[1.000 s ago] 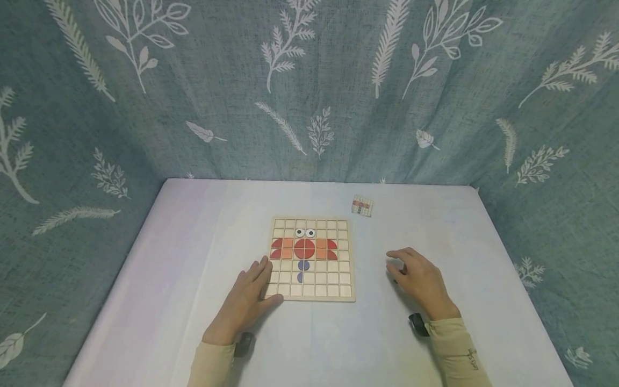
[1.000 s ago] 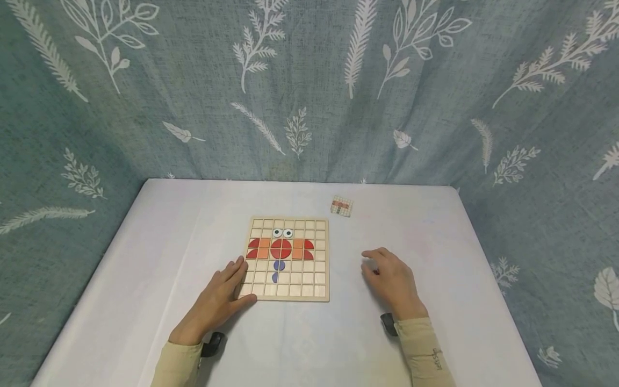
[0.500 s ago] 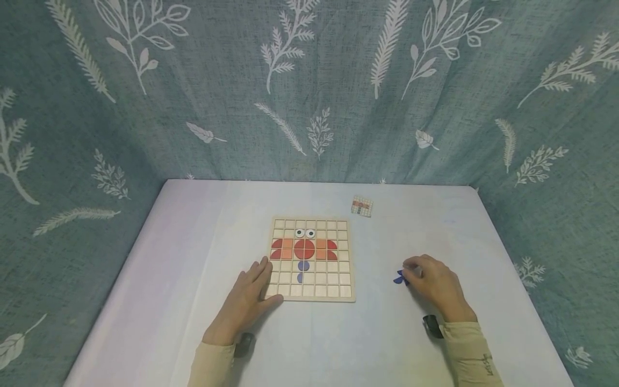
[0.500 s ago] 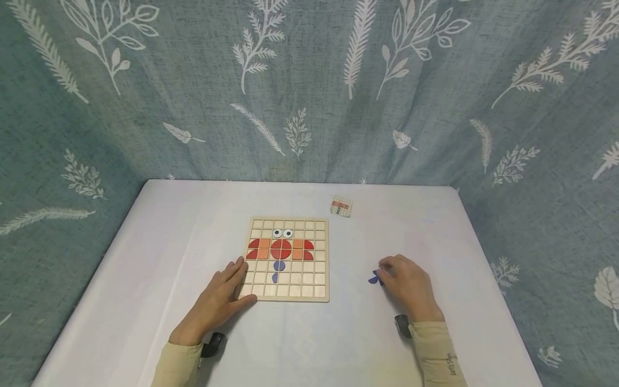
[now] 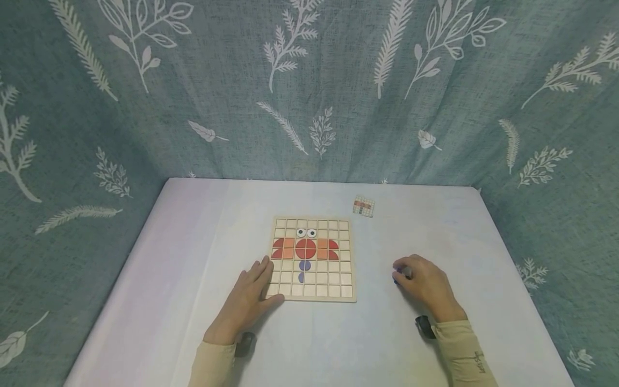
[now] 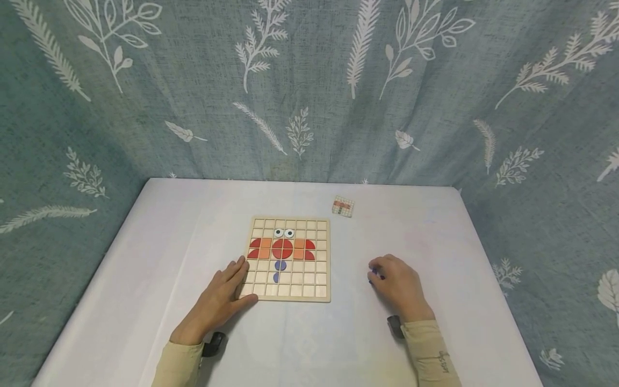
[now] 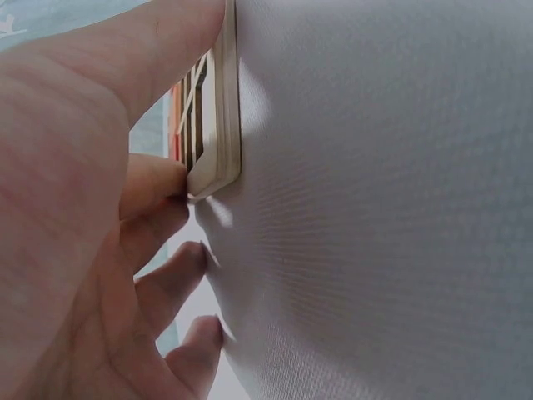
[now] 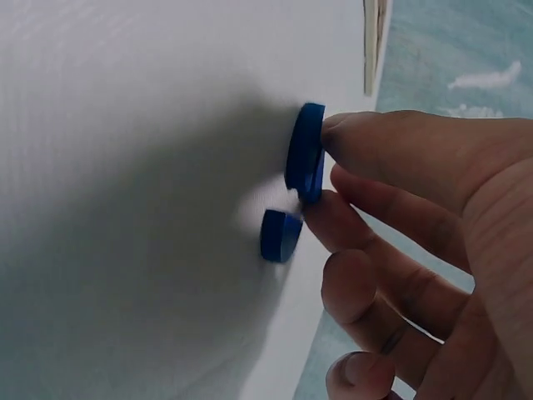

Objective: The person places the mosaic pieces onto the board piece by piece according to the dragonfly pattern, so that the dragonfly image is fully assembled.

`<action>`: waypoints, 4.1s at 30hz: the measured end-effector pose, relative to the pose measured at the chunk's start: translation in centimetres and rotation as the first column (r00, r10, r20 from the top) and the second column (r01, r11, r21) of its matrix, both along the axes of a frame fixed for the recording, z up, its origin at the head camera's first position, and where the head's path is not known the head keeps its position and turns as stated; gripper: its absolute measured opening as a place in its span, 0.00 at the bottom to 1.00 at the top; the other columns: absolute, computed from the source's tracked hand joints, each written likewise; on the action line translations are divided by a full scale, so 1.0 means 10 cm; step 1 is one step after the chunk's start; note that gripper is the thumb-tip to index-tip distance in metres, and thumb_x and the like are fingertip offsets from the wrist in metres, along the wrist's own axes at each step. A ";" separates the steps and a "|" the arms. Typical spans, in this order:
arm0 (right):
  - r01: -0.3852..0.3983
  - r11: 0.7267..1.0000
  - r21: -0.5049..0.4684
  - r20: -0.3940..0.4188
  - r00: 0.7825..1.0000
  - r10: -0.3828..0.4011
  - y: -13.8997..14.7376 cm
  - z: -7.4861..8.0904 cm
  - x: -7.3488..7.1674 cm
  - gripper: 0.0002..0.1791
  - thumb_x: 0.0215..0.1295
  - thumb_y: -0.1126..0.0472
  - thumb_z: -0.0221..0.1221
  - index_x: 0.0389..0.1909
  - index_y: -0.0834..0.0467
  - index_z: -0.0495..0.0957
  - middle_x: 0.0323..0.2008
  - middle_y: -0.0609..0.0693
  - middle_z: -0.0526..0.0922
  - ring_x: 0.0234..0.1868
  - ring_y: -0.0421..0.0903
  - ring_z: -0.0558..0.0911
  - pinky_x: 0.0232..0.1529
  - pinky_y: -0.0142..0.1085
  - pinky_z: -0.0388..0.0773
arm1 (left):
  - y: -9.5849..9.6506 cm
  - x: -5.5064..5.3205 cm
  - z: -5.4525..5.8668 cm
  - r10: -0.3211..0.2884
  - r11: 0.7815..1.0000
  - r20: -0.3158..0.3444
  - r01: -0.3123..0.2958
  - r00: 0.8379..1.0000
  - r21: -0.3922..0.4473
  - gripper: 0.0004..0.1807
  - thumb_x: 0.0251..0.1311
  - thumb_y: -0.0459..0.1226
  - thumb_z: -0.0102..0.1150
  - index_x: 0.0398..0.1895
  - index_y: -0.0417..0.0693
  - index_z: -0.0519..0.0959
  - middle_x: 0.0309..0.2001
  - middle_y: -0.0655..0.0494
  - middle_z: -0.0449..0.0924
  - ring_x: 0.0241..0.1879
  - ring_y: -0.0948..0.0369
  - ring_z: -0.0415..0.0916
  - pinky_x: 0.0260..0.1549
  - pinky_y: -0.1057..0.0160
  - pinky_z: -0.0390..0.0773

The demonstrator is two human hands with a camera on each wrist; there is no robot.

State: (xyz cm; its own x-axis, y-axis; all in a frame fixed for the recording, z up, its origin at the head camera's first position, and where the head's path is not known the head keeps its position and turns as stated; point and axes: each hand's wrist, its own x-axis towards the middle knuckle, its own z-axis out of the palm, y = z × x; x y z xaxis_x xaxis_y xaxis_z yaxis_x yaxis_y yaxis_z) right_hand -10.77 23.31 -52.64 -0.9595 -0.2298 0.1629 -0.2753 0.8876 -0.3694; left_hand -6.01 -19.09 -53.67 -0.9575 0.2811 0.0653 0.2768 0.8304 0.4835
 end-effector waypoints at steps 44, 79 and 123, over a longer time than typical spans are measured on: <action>-0.218 0.974 0.065 -0.192 0.955 0.227 -0.21 -0.05 0.06 0.10 0.50 0.62 0.77 0.34 0.53 0.89 0.35 0.45 0.86 0.34 0.43 0.85 0.34 0.39 0.84 | 0.00 0.01 0.02 0.019 1.000 0.034 -0.019 0.999 -0.001 0.48 0.61 0.52 0.69 0.77 0.37 0.60 0.77 0.42 0.56 0.76 0.42 0.53 0.73 0.37 0.53; -0.491 0.860 -0.142 -0.339 0.840 0.424 -1.11 0.08 0.00 0.11 0.54 0.61 0.74 0.39 0.53 0.87 0.40 0.43 0.86 0.40 0.39 0.84 0.43 0.35 0.85 | 0.01 0.01 0.00 0.019 1.000 0.027 -0.019 0.999 0.004 0.47 0.61 0.52 0.69 0.76 0.36 0.62 0.76 0.40 0.58 0.75 0.41 0.54 0.72 0.36 0.54; -0.496 0.867 -0.033 -0.193 0.855 0.482 -1.71 -0.07 -0.11 0.02 0.58 0.60 0.72 0.32 0.50 0.90 0.36 0.41 0.86 0.40 0.38 0.84 0.41 0.32 0.83 | -0.01 0.03 0.01 0.013 0.999 -0.012 -0.013 1.000 0.039 0.46 0.61 0.49 0.70 0.76 0.36 0.62 0.76 0.40 0.60 0.74 0.40 0.56 0.71 0.35 0.54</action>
State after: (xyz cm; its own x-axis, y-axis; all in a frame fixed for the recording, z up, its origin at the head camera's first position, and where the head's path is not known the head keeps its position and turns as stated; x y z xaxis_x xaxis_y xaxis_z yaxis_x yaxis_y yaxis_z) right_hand -11.87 6.18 -53.34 -0.6812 -0.6415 0.3528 -0.7320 0.5915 -0.3381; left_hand -5.73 -19.21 -53.53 -0.9601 0.2655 0.0874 0.2719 0.8145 0.5125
